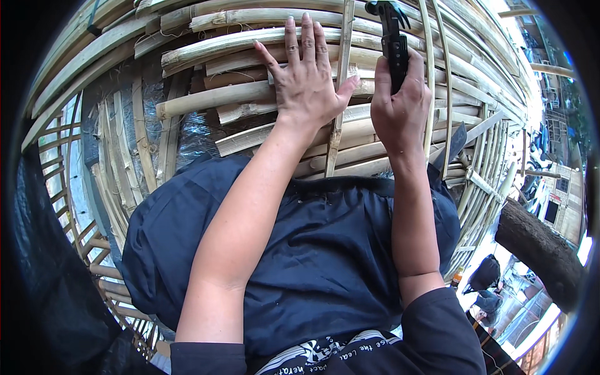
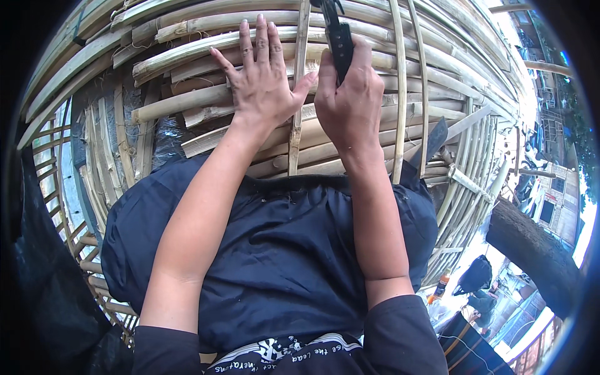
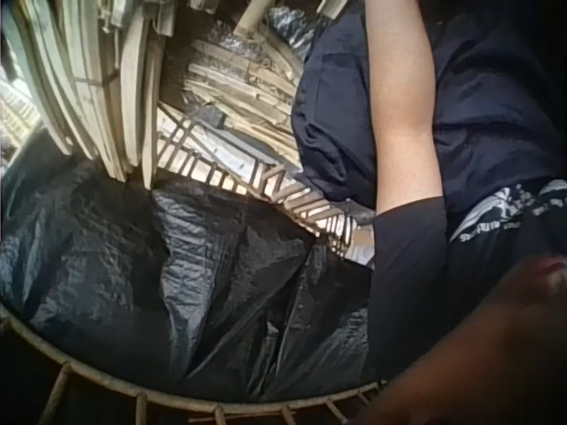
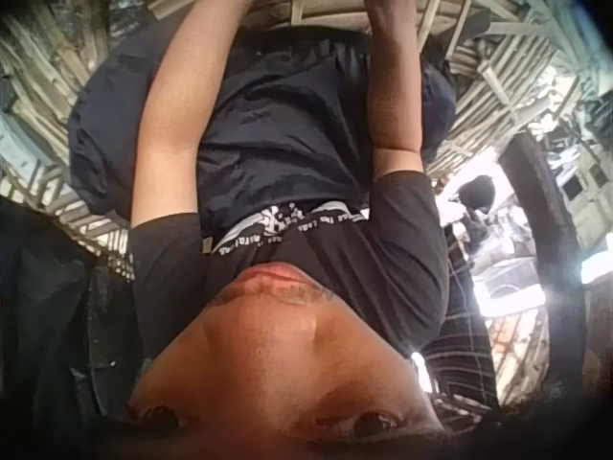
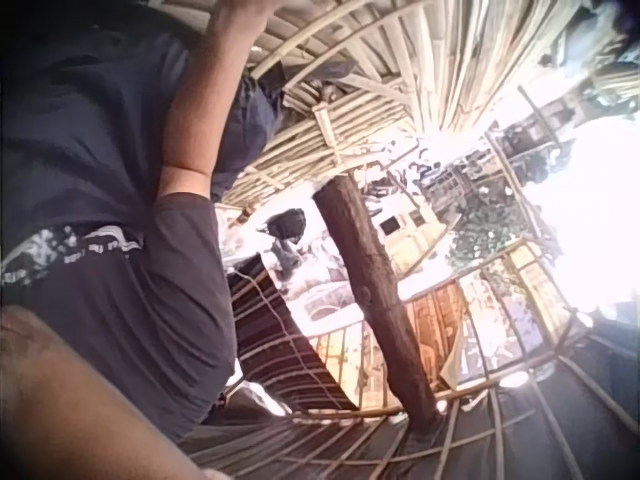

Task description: The person splits a bamboo strip into thinner pieces using a small hammer and their hands while sitting among a pile of bamboo materials.

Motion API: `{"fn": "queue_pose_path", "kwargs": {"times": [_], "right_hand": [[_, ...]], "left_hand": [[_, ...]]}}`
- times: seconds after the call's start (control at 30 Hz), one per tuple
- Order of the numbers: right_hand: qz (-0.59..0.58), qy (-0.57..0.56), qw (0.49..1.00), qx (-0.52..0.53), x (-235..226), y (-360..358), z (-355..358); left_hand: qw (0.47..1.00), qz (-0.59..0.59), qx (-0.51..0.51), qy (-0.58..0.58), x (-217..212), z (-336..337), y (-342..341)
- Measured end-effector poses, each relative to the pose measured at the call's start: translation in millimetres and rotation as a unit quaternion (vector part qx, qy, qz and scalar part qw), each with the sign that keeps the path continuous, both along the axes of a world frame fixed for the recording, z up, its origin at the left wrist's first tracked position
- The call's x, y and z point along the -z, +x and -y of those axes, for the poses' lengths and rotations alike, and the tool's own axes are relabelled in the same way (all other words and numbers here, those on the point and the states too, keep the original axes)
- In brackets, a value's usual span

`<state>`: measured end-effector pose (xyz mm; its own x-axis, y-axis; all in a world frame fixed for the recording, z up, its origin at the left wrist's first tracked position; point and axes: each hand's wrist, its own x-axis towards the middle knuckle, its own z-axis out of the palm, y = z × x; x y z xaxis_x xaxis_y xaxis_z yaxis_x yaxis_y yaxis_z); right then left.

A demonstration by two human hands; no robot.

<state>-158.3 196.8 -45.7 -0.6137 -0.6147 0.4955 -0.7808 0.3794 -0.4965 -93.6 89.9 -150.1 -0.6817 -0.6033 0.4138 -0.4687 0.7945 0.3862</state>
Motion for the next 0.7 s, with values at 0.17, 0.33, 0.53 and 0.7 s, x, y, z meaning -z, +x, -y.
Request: {"fn": "queue_pose_path", "kwargs": {"times": [0.17,0.33,0.53,0.7], "right_hand": [[-0.061,-0.064,0.996,-0.024,3.1,4.9,-0.2],[-0.052,0.058,0.997,0.019,23.9,1.7,-0.9],[-0.121,-0.026,0.991,0.057,17.6,1.8,-2.9],[-0.132,-0.037,0.991,0.006,5.1,4.9,0.4]], "left_hand": [[1.0,0.026,-0.008,0.001,-3.6,-3.2,-3.2],[1.0,-0.015,-0.007,0.011,4.5,4.1,-2.1],[1.0,0.024,-0.012,0.0,-2.9,-3.3,-3.8],[1.0,0.015,-0.016,0.003,-0.9,1.0,3.1]]}}
